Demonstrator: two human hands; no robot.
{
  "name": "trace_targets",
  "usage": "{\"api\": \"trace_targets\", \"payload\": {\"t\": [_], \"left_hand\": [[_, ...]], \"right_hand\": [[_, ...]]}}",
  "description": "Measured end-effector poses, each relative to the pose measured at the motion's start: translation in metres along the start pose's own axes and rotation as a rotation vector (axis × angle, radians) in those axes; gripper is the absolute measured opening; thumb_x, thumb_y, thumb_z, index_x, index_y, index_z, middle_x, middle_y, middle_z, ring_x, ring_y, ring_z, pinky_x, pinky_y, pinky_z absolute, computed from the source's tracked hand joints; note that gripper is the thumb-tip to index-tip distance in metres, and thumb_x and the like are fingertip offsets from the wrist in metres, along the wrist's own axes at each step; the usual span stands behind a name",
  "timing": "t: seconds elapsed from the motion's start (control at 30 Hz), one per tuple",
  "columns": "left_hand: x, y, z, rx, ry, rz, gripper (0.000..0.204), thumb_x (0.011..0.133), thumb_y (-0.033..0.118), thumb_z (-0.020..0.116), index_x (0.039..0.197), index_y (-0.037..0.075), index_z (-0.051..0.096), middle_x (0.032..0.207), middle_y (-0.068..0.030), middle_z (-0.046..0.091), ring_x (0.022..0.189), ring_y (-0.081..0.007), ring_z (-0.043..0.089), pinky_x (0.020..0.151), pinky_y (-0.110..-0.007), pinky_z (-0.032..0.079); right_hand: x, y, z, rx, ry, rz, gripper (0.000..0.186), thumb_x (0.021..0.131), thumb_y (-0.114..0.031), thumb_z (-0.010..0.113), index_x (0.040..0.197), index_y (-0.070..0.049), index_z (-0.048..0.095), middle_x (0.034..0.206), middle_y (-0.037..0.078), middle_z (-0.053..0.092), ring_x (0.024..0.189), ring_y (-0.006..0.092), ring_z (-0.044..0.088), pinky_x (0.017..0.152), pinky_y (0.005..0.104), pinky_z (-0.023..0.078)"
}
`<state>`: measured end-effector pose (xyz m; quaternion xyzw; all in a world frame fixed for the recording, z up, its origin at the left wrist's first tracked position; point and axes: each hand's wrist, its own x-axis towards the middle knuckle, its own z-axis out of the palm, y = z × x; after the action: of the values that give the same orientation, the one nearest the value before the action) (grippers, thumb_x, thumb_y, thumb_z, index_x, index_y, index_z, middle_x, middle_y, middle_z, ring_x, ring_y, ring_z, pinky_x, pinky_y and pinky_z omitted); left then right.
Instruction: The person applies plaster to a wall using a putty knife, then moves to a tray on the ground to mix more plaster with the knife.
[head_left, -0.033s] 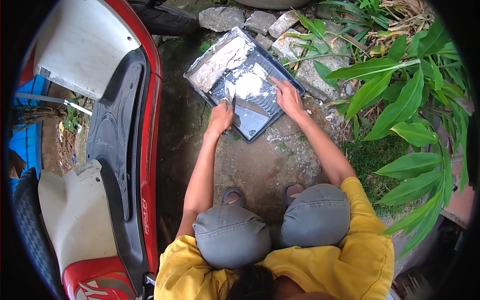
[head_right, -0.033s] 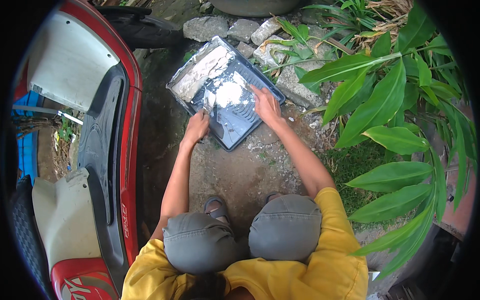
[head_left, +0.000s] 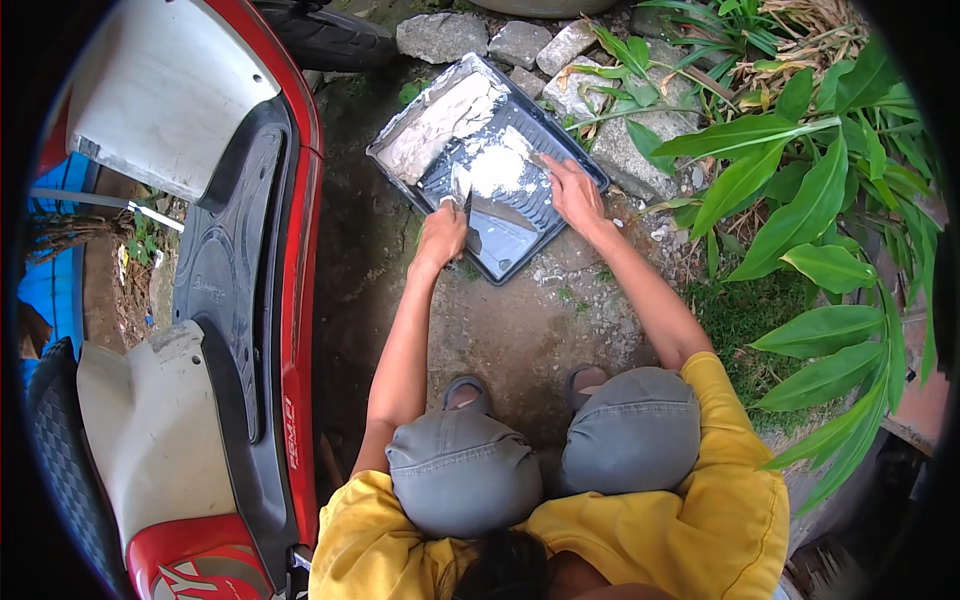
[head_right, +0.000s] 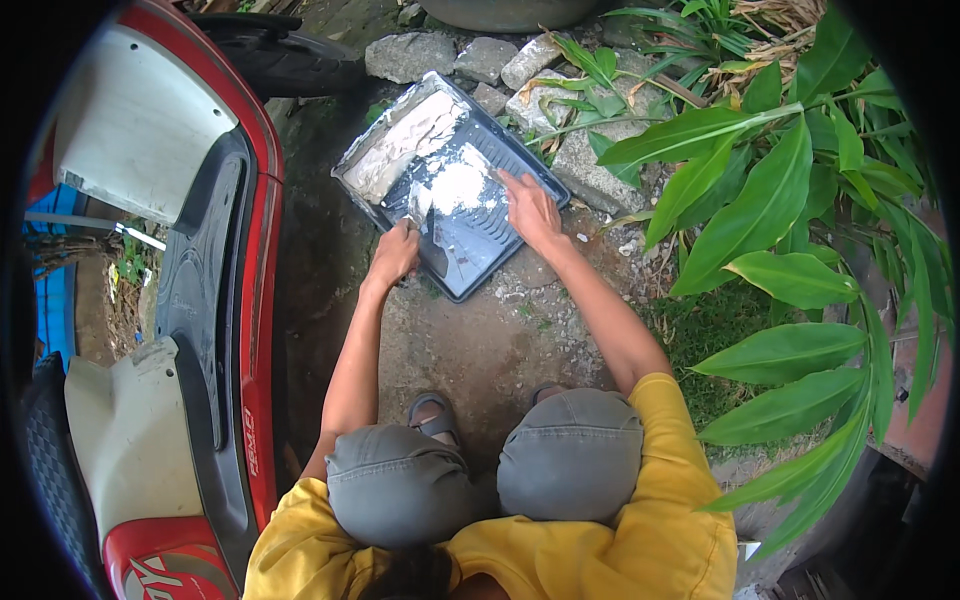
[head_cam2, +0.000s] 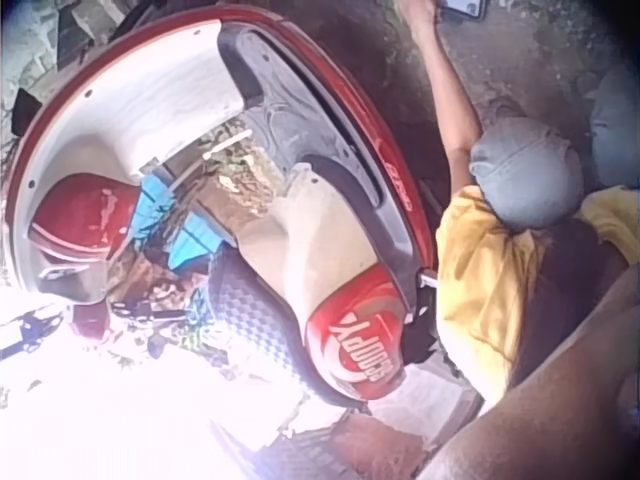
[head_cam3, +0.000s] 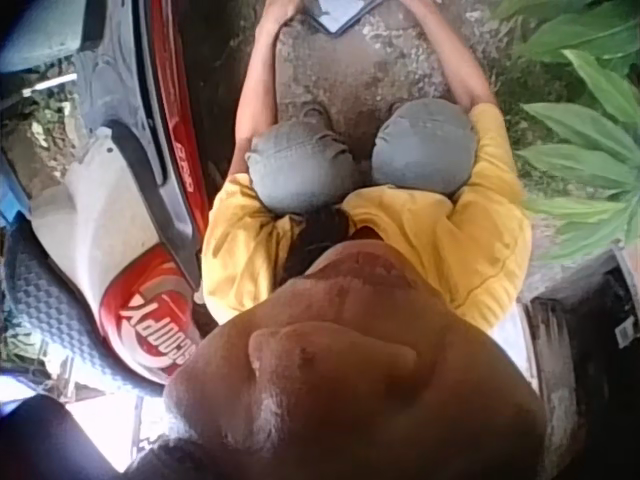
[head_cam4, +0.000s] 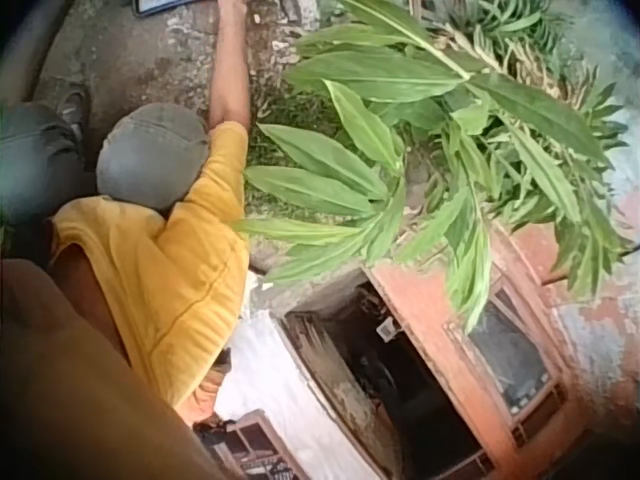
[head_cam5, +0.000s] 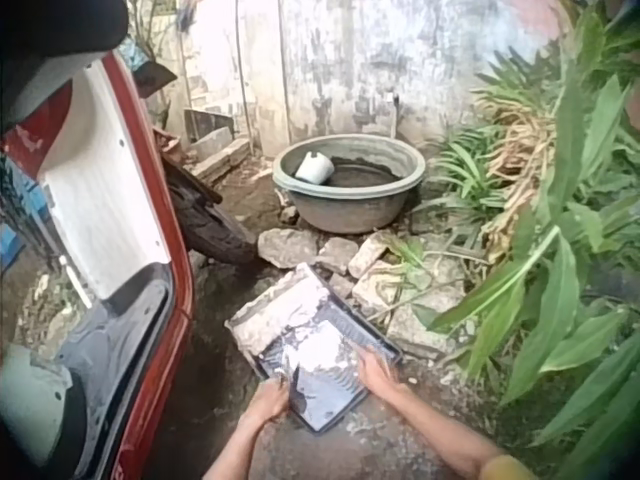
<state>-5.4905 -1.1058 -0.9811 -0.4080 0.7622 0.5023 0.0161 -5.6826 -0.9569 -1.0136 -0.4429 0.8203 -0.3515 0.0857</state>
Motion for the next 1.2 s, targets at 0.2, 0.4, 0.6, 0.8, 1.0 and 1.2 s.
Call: {"api": "trace_targets", "payload": {"t": [0.2, 0.4, 0.6, 0.8, 1.0, 1.2], "left_hand": [[-0.002, 0.003, 0.008, 0.098, 0.015, -0.03, 0.031, 0.086, 0.02, 0.039, 0.1, -0.006, 0.049, 0.063, -0.023, 0.059, 0.052, -0.0321, 0.061, 0.059, -0.042, 0.049], [-0.009, 0.006, -0.001, 0.071, 0.035, -0.051, 0.032, 0.087, 0.02, 0.039, 0.099, -0.007, 0.049, 0.066, -0.0245, 0.06, 0.053, -0.0336, 0.061, 0.061, -0.044, 0.049], [-0.001, -0.003, -0.006, 0.16, 0.062, 0.022, 0.029, 0.087, 0.019, 0.039, 0.096, -0.007, 0.048, 0.068, -0.0237, 0.058, 0.054, -0.0328, 0.06, 0.058, -0.042, 0.048], [-0.009, -0.001, -0.007, 0.145, 0.022, -0.011, 0.025, 0.087, 0.018, 0.04, 0.091, -0.005, 0.048, 0.061, -0.0152, 0.055, 0.048, -0.0256, 0.058, 0.049, -0.038, 0.047], [-0.016, -0.001, -0.027, 0.151, 0.027, -0.042, 0.032, 0.087, 0.02, 0.04, 0.097, -0.008, 0.049, 0.071, -0.0277, 0.059, 0.055, -0.0348, 0.062, 0.066, -0.044, 0.049], [-0.021, 0.002, -0.028, 0.108, 0.008, -0.073, 0.032, 0.087, 0.02, 0.039, 0.098, -0.009, 0.049, 0.072, -0.0275, 0.06, 0.055, -0.0341, 0.062, 0.065, -0.044, 0.049]], "right_hand": [[-0.014, -0.019, 0.009, -0.058, -0.187, -0.09, 0.041, 0.084, -0.002, 0.051, 0.122, -0.016, 0.055, 0.091, 0.016, 0.054, 0.076, 0.037, 0.059, 0.066, 0.0439, 0.048], [-0.029, -0.029, 0.003, 0.086, -0.197, 0.03, 0.036, 0.086, -0.006, 0.049, 0.12, -0.014, 0.057, 0.098, 0.018, 0.057, 0.083, 0.0381, 0.06, 0.073, 0.0447, 0.05], [-0.012, -0.022, -0.001, -0.004, -0.235, 0.125, 0.036, 0.087, -0.009, 0.051, 0.121, -0.017, 0.058, 0.104, 0.02, 0.059, 0.086, 0.0367, 0.062, 0.079, 0.0449, 0.05], [0.004, -0.019, -0.043, -0.075, -0.253, 0.224, 0.038, 0.084, -0.015, 0.059, 0.122, -0.015, 0.057, 0.102, 0.018, 0.06, 0.087, 0.0328, 0.062, 0.077, 0.0428, 0.049], [-0.011, -0.049, -0.07, -0.068, -0.545, 0.213, 0.028, 0.082, -0.017, 0.063, 0.109, -0.012, 0.06, 0.094, 0.019, 0.065, 0.092, 0.0352, 0.062, 0.082, 0.0438, 0.048], [-0.04, -0.036, -0.029, -0.052, -0.385, 0.132, 0.026, 0.081, -0.017, 0.063, 0.106, -0.012, 0.06, 0.078, 0.02, 0.063, 0.078, 0.0373, 0.062, 0.072, 0.043, 0.048]]}}
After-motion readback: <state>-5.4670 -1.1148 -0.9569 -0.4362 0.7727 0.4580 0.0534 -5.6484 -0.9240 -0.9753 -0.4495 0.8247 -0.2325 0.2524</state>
